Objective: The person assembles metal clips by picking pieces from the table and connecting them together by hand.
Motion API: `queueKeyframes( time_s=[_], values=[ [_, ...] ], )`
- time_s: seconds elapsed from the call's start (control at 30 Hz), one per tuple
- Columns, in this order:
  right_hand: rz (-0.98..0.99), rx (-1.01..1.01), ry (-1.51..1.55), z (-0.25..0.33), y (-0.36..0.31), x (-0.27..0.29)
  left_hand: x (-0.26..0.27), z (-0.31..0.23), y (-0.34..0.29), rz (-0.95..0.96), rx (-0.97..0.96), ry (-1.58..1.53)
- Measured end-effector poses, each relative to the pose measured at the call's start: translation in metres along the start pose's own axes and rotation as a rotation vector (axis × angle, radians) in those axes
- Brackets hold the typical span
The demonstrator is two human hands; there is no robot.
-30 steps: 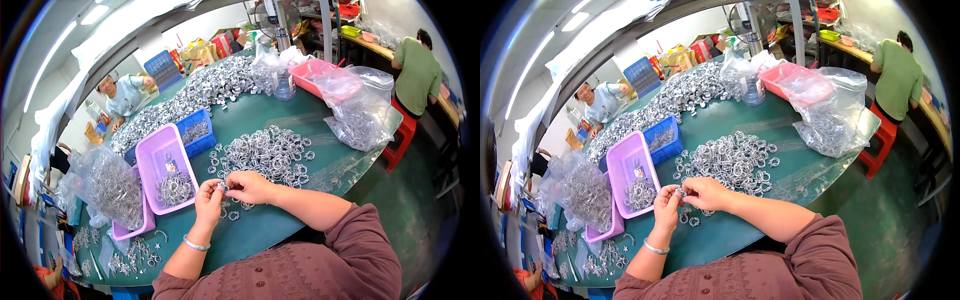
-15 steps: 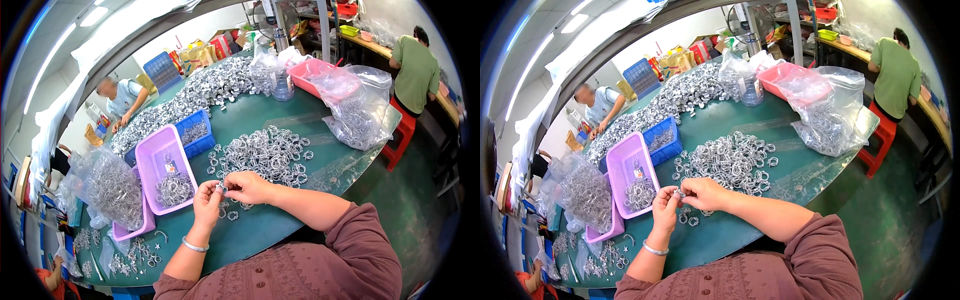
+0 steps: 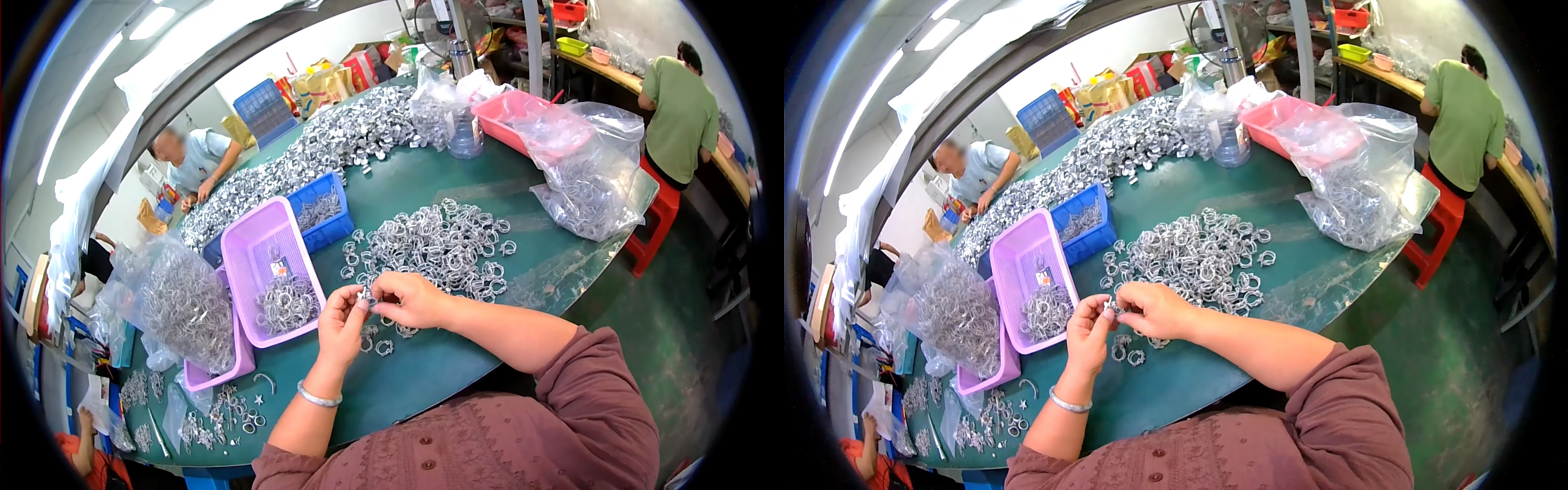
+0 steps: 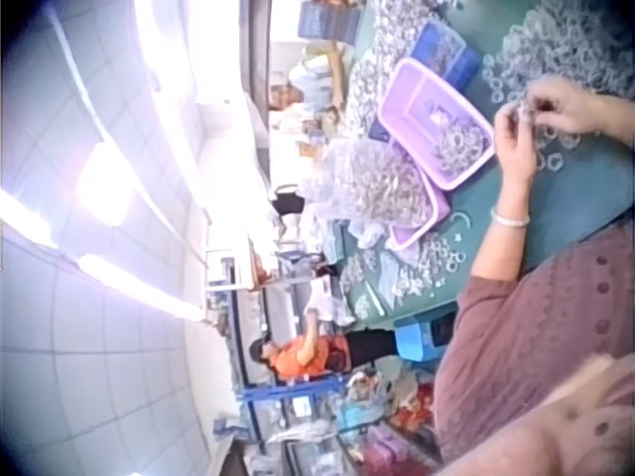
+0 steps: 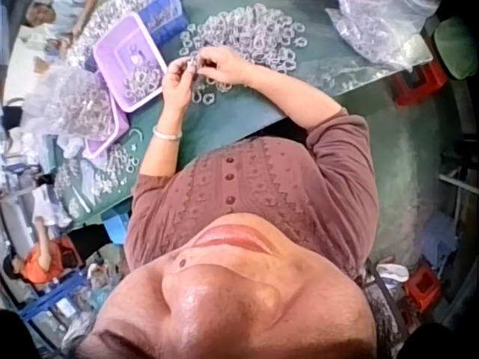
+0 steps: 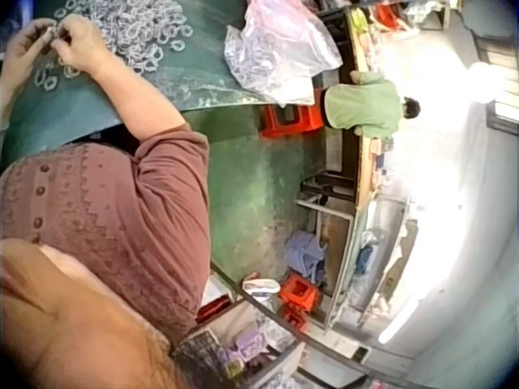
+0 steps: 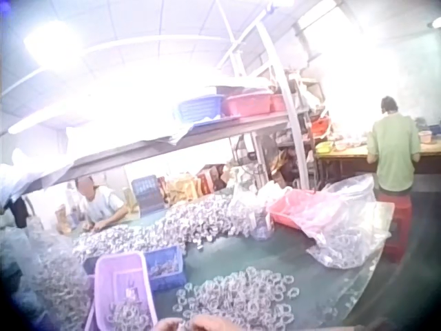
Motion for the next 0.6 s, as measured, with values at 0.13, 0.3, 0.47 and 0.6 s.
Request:
queueKeyframes(
  time_s=[0.13, 0.3, 0.47, 0.6],
  values=[
    [0.008, -0.130, 0.235, -0.018, 0.003, 0.001, -0.004, -0.002, 0.010, 0.064, -0.012, 0.024],
    [0.056, -0.250, 0.538, -0.038, 0.006, 0.000, -0.009, -0.002, 0.024, 0.045, 0.003, -0.040],
    [0.039, -0.281, 0.492, -0.043, 0.008, 0.002, -0.008, 0.000, 0.026, 0.012, 0.037, -0.097],
    [0.043, -0.311, 0.475, -0.042, 0.007, 0.001, -0.007, 0.005, 0.022, -0.013, 0.047, -0.152]
  ],
)
Point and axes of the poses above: each hand's wrist, its own y-axis towards the middle knuckle, its own x-axis out of the back of the hand, z = x × y, the point moved 9 cm from there along y, towards the middle knuckle, and after that the axes turned 6 degrees about -x, right-handed, at the moved point
